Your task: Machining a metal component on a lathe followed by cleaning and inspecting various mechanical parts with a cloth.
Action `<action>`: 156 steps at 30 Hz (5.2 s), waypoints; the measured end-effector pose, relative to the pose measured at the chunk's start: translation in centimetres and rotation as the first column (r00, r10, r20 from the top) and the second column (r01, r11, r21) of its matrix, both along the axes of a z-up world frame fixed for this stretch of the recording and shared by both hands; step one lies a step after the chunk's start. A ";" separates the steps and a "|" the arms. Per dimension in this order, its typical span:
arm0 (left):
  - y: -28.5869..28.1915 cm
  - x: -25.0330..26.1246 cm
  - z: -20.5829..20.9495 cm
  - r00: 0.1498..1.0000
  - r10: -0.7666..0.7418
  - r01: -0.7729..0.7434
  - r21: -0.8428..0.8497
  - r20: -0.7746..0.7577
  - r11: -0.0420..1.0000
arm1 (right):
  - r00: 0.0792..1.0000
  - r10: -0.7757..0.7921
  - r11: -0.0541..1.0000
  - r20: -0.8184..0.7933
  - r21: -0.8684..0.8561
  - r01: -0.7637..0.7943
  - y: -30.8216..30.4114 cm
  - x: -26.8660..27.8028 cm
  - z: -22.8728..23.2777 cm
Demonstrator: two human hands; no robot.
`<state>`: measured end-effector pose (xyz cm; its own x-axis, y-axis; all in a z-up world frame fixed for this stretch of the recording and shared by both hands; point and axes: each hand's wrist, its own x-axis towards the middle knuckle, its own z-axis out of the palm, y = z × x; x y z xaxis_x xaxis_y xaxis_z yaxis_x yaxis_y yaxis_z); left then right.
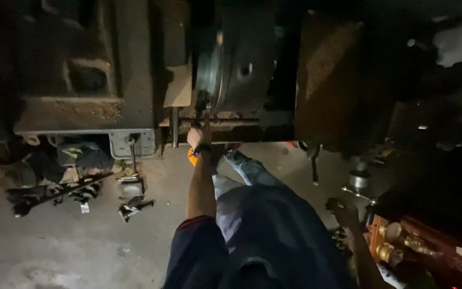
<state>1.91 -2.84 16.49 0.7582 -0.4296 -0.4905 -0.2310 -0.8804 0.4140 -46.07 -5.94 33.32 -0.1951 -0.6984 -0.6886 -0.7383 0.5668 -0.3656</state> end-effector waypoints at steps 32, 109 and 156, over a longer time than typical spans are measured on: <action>-1.7 4.9 33.6 0.221 -0.424 0.958 -0.115 0.878 0.262 | 0.778 0.488 0.701 0.396 -0.709 -0.079 -4.5 24.5 9.0; 7.7 -12.9 36.7 0.813 0.503 -0.365 -0.930 -0.293 0.049 | -0.484 0.474 0.410 0.736 -0.671 -0.618 -6.6 37.1 16.0; 100.6 10.7 31.4 0.328 0.928 -0.492 -0.871 -0.178 0.007 | -0.333 0.437 -0.240 0.836 -0.248 -0.938 91.0 69.3 14.5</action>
